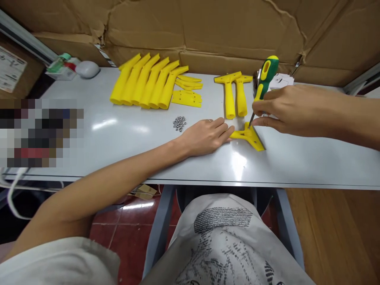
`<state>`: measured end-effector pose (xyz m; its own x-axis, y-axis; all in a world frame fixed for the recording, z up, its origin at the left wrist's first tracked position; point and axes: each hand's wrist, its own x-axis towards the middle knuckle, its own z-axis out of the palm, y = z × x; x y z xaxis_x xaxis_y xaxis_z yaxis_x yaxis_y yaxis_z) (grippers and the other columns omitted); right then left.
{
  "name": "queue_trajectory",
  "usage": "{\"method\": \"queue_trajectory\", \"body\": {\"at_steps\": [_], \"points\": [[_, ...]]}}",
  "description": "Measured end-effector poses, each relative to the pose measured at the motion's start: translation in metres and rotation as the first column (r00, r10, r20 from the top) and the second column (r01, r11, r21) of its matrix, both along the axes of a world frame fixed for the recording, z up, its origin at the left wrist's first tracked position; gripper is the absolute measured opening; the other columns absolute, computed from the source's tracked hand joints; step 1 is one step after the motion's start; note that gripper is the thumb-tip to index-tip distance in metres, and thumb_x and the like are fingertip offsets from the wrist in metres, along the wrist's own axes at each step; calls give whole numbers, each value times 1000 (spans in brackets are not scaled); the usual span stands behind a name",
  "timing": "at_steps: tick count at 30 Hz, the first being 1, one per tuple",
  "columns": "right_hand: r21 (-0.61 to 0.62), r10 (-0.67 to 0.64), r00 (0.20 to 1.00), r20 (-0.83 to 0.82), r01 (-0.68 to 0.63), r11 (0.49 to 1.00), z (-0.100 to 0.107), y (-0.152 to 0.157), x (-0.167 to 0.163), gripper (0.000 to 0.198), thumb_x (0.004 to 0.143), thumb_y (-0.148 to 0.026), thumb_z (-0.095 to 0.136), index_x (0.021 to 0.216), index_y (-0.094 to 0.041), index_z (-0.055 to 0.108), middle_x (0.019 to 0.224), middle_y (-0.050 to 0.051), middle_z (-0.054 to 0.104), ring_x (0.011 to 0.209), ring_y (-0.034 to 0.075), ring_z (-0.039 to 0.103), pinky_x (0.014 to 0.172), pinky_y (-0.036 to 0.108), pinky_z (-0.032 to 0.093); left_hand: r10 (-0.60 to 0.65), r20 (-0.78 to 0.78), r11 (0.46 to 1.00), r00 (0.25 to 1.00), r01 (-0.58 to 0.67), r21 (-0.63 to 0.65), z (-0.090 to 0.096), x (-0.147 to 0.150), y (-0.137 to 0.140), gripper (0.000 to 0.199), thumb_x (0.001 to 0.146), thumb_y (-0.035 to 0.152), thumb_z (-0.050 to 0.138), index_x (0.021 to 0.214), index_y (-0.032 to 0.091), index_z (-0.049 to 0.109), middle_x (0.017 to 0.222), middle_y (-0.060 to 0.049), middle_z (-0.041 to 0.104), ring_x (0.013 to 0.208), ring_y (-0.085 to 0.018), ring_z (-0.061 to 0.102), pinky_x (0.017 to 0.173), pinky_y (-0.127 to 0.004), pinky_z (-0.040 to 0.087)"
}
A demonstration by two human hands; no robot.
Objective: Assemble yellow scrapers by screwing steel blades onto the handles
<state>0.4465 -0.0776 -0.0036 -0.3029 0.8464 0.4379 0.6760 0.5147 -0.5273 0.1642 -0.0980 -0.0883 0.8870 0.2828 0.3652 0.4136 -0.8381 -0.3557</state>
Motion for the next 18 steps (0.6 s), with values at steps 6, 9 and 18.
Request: {"method": "queue_trajectory", "body": {"at_steps": [6,9,18], "points": [[-58,-92,836,541,147,987,38,10,-14,88,89,-65,94,160,-30,53,85,4,71,93,42,79,93,66,63,-12,6,997,1000,12,81,2,-1,-1,40,128,34,42,129,7,72,93,-10,74,97,-25,71,67,-35,50],[67,-242,645,725,283,957,60,14,-20,76,109,-68,66,166,-18,55,91,14,72,113,52,78,89,65,63,-35,-7,996,999,35,88,4,-2,-2,36,127,31,47,131,6,72,94,-10,75,99,-26,72,68,-34,51],[-162,69,621,780,95,982,103,17,-30,44,86,-34,98,125,-27,80,97,4,79,92,28,75,81,40,52,-28,6,992,1000,27,121,7,-1,-4,34,127,30,50,128,5,73,90,-9,73,93,-24,71,65,-33,51]]}}
